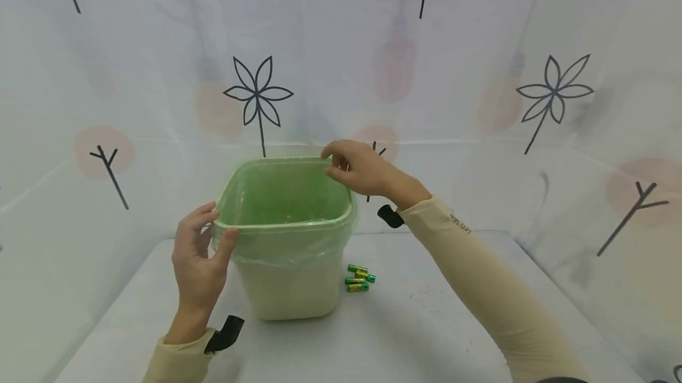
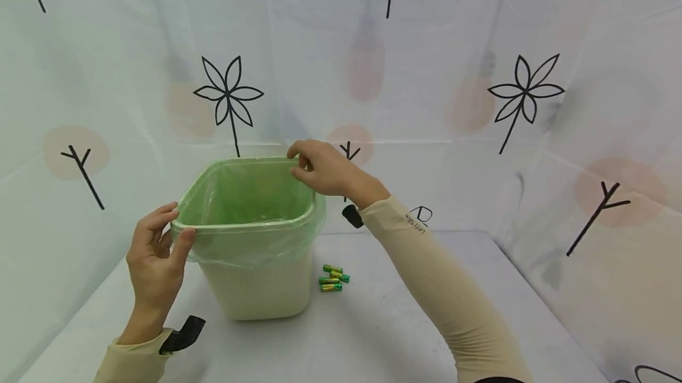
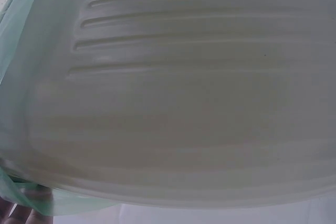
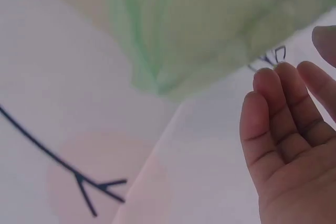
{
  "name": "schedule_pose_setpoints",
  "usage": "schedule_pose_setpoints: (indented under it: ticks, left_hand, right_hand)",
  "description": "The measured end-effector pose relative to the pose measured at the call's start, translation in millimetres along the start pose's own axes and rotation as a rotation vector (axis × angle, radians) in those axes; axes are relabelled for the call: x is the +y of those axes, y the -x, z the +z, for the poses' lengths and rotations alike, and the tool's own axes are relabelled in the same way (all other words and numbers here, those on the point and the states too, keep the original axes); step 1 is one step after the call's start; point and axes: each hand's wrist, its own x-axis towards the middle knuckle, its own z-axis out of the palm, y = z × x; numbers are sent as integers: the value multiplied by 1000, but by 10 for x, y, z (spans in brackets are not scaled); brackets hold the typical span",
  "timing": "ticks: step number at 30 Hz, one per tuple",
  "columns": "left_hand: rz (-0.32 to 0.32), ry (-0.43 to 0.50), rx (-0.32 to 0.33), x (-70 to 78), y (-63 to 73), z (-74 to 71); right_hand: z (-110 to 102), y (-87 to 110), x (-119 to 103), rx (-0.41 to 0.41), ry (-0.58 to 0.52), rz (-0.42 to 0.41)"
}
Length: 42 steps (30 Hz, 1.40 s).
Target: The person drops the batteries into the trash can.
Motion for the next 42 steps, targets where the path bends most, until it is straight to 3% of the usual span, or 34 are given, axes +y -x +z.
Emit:
schedule_pose_setpoints:
  ticks: [6,12,22,28,42]
  left_hand:
    - [4,15,12,-14,-2,-9]
    - [-3,14,7,-20,3,-4]
    - [-3,26,14,-35,-2,3]
    - [-5,32,15,-37,-4,2]
    - [-18,13,13,-23,0,3]
  right_hand:
    - [-86,244,225,53,-21,30]
    - [21,519,398,57,-55,97]
    - [564,918,657,-27,-63,145]
    - [864,1115,711,-77,-125,205]
    - [1456,1372,721,-230,-235,235]
